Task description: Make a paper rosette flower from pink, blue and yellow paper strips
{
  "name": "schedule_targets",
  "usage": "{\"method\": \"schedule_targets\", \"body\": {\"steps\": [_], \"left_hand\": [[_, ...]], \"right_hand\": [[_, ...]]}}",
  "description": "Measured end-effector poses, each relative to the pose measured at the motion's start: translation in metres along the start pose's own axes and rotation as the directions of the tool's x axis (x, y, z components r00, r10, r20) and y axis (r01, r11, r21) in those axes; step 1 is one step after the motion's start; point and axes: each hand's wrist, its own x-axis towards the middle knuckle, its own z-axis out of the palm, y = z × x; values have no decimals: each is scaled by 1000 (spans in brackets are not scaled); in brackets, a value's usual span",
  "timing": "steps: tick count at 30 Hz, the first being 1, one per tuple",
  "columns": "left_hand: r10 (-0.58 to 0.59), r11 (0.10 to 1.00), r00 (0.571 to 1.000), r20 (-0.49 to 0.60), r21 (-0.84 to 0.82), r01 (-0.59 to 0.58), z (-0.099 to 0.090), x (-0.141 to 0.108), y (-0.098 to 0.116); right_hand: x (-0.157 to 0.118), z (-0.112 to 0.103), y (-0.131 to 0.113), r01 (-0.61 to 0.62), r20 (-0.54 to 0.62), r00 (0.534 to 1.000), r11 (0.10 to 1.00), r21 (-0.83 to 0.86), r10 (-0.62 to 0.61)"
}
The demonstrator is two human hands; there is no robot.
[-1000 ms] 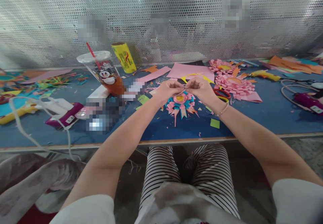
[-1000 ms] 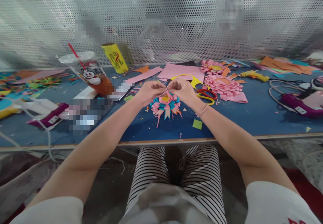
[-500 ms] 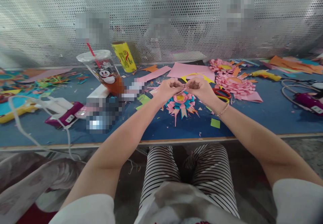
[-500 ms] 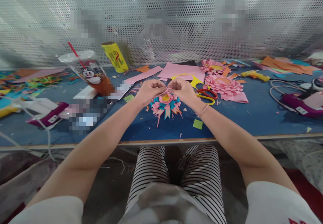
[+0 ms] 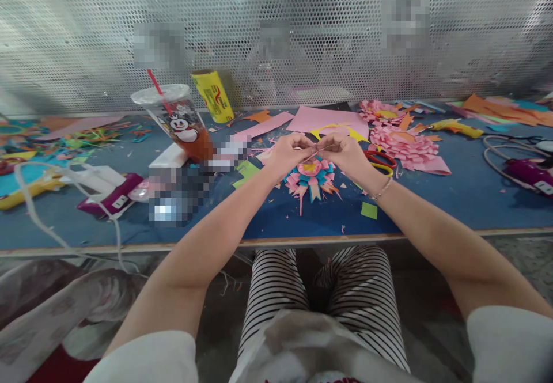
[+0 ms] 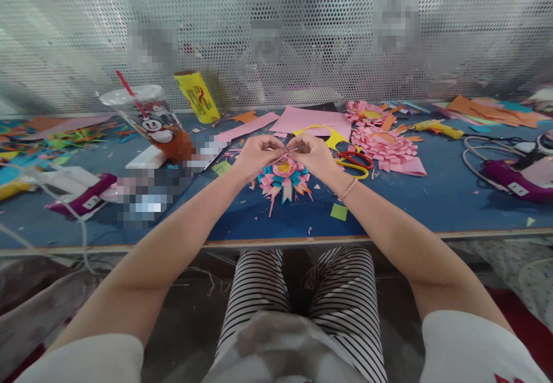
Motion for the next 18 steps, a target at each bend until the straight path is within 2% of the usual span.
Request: {"method": "schedule_targets", "body": {"steps": [6, 11, 18], "left_hand": [[-67, 987, 997, 29, -146, 71, 2, -3, 4], [-121, 939, 992, 44, -319, 128, 3, -4, 9], [-192, 924, 974, 119, -314, 220, -6, -1, 8]], "right_hand": [[1, -2, 4, -12, -19, 1000, 1000, 2, 12], [0, 0, 3, -58, -51, 997, 997, 50, 61], [2, -2, 4, -96, -85, 991, 993, 73, 102]]}}
